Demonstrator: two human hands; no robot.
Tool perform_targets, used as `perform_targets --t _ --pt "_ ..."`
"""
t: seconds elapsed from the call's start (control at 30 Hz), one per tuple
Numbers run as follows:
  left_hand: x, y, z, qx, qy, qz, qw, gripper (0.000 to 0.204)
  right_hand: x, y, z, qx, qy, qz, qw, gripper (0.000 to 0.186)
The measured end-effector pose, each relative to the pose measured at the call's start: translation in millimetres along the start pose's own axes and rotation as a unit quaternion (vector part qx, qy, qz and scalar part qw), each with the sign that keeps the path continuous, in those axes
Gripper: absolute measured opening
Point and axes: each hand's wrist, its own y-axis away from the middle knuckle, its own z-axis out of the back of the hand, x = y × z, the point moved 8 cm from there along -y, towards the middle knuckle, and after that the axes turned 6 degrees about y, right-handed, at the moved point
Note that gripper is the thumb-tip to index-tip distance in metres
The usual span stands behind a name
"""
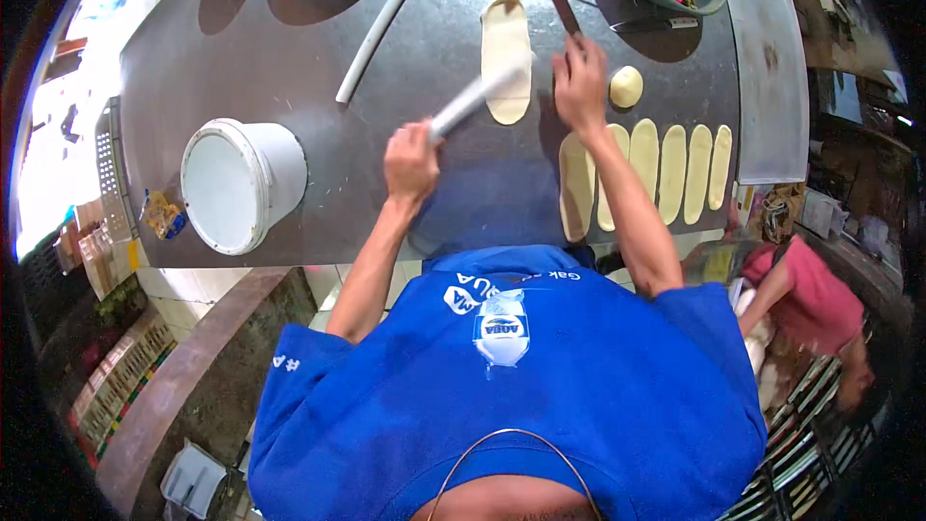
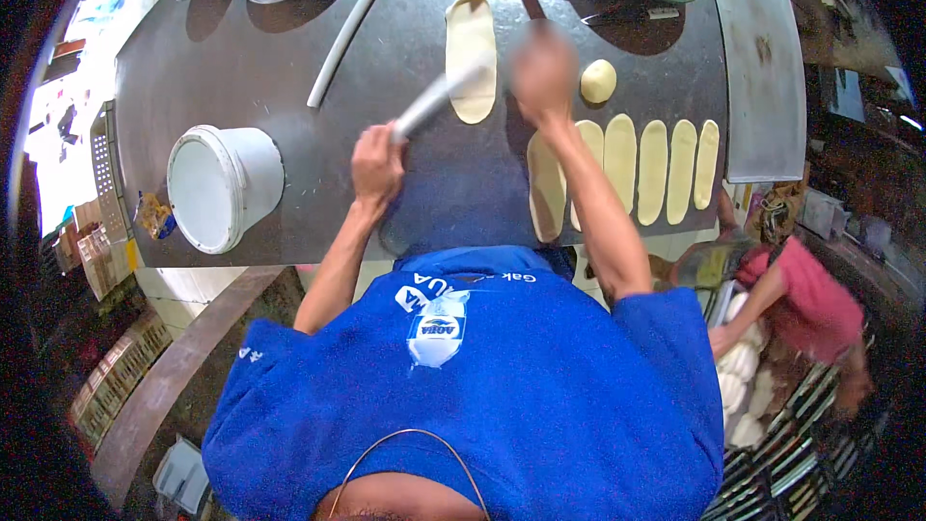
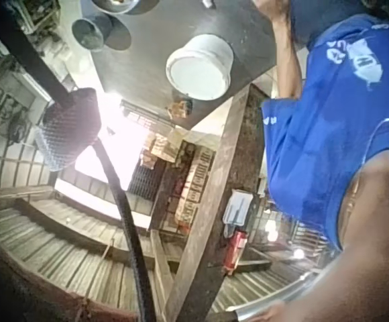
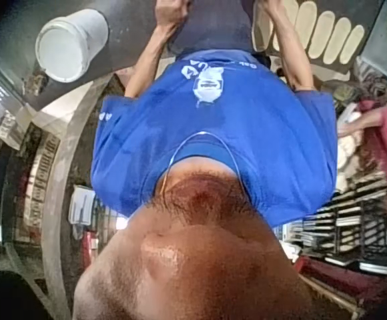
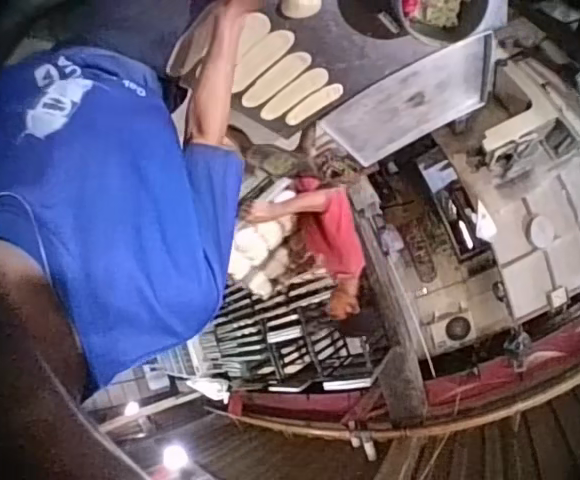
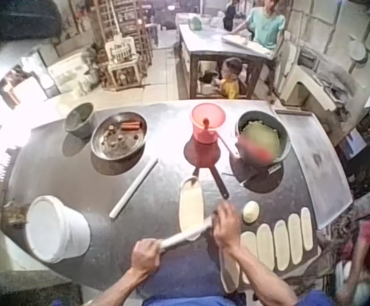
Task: Rolling out dough balls and applying filling to make bread rolls.
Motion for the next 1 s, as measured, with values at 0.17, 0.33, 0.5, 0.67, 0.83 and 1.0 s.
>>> perform_targets --t 0.17,0.33,0.5,0.67,0.83,1.0 --pt "-2.4 -26.6 52.8 -0.138 -0.075 0.082 0.984 0.039 -2.6 -85.0 -28.0 -0.017 -0.016 -0.055 0.998 0.04" --pt "-24.4 -17.5 38.8 -0.111 0.232 0.122 0.959 0.043 33.3 -71.5 -29.1 0.081 -0.118 0.03 0.989 0.026" --pt "-83.5 25.3 -52.8 0.177 0.817 0.393 0.384 0.034 83.2 64.3 91.4 0.101 -0.314 0.069 0.941 0.025" --pt "-98.1 36.8 -112.2 0.277 0.721 0.392 0.501 0.024 85.9 207.3 153.8 0.136 -0.305 0.001 0.943 0.026" --pt "-132.7 15.0 -120.2 0.268 0.557 0.276 0.736 0.025 55.2 277.3 134.8 0.08 -0.218 0.054 0.971 0.027" --pt "-172.8 -8.2 -87.9 0.015 0.245 -0.122 0.962 0.03 36.9 305.7 116.9 0.051 -0.133 0.109 0.984 0.023"
